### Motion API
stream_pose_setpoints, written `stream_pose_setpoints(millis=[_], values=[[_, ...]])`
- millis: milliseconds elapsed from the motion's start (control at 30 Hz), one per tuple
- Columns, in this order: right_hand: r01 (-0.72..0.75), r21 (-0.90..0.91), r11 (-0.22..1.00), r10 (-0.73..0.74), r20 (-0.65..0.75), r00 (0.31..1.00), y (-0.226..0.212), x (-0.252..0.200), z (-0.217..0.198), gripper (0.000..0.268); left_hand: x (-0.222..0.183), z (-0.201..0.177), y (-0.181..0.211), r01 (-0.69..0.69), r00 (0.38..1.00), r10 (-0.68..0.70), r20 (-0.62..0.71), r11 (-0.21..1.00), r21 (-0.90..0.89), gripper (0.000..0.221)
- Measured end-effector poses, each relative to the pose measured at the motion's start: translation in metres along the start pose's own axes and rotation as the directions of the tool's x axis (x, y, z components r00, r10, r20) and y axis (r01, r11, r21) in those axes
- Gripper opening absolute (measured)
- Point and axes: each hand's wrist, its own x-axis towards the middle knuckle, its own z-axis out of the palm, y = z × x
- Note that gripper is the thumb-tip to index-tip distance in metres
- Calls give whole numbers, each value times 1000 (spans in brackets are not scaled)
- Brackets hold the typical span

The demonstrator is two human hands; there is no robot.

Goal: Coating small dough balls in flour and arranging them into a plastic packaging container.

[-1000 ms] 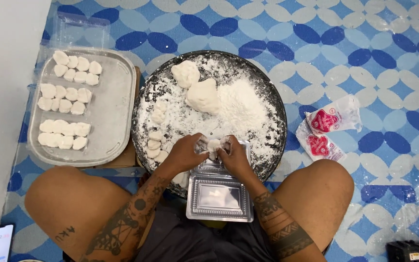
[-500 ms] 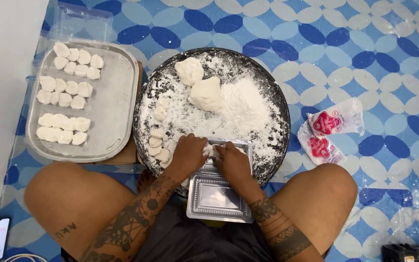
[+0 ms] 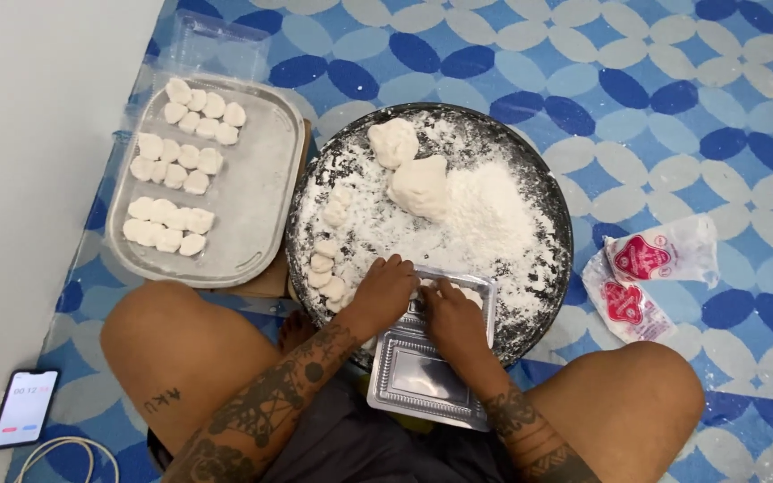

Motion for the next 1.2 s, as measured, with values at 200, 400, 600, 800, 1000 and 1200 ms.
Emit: stream_pose_setpoints(millis=[200,400,600,800,1000,1200], values=[[-31,49,998,22,171,985,-20,0,-53,38,13,-50,-20,472,869,-494,20,816,-335,27],[-300,494,816,231,197,953,6,-6,-42,45,-1,-89,-69,625,717,-659,-228,752,-209,42],[-421,630,653,430,150,890,5,-1,-77,36,-1,-78,-72,622,707,-649,-281,760,-188,44],[-435,724,535,584,55,810,36,-5,-80,30,-2,-76,-72,615,707,-649,-280,760,-209,51],[-415,787,457,580,91,810,44,-5,-74,29,1,-74,-63,586,748,-654,-111,730,-352,49],[-337,937,92,381,280,881,9,-10,-91,48,0,-112,12,385,920,-289,263,554,-738,45]])
